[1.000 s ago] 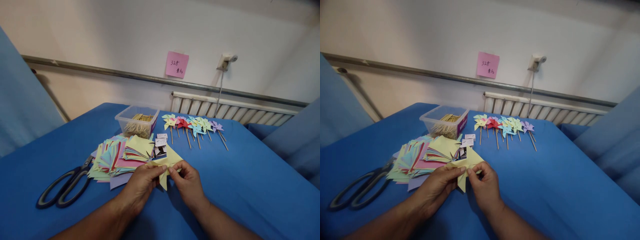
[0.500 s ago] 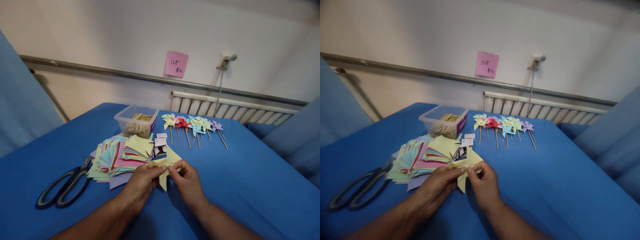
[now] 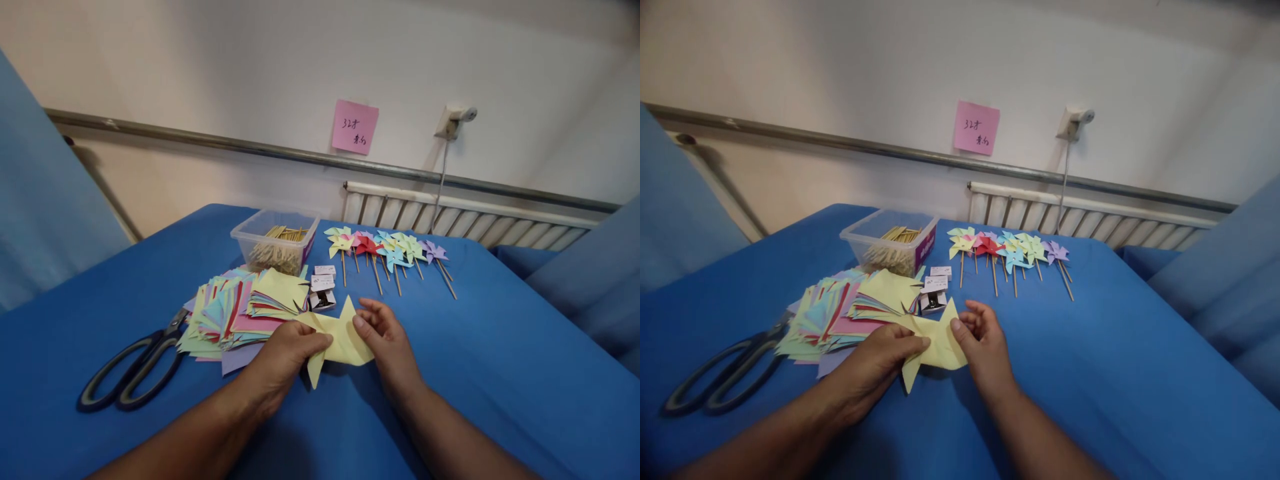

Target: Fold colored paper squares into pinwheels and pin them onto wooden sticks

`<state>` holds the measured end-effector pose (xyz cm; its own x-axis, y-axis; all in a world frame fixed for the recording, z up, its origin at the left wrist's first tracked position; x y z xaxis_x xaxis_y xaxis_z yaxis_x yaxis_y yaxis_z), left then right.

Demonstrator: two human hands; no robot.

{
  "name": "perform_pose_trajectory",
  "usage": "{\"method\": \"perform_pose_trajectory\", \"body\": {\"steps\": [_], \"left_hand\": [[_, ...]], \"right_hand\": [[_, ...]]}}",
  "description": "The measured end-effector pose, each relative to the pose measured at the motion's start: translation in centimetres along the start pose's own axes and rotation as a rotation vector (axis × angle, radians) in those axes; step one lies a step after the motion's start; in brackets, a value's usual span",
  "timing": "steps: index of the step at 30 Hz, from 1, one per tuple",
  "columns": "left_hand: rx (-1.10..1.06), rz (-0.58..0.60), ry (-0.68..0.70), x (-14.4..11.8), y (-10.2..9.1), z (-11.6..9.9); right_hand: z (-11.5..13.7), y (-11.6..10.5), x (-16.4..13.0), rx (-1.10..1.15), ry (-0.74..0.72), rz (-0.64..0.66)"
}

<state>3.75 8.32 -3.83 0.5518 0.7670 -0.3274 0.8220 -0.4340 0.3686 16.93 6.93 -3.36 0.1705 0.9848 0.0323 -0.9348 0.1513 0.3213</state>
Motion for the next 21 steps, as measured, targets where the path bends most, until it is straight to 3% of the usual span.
{"method": "perform_pose_trajectory", "body": {"steps": [4, 10, 15, 18, 21], "left_hand": [[0.197, 0.045, -0.024, 0.0, 0.2, 0.1], [0.455, 0.088, -0.036, 0.2, 0.2, -0.1], [0.42, 0.056, -0.004, 0.2, 0.0, -0.4], [0.278, -0.046, 0.032, 0.2, -0.5, -0.5], [0.068, -0.03, 0.09, 0.3, 0.6, -0.4]], "right_hand": [[-1.1, 2.1, -0.1, 0.039, 0.132, 0.229], [-0.6, 2.9, -0.6, -0.16, 0.105, 0.298], [-0.5, 2.5, -0.5, -0.174, 0.102, 0.205], [-1.0, 1.6, -0.4, -0.021, 0.089, 0.071], [-1.9, 0.9, -0.4, 0.183, 0.071, -0.048]]}}
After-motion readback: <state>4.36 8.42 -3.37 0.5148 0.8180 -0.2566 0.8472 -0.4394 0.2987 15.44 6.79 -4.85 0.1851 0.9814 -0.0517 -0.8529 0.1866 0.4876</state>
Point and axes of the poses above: each hand's wrist, its own x-axis towards the middle knuckle, its own y-axis out of the palm, z = x × y, the point moved 10 cm from there along x, towards the middle knuckle, and after that the axes turned 6 degrees about z, right-handed, at the moved point
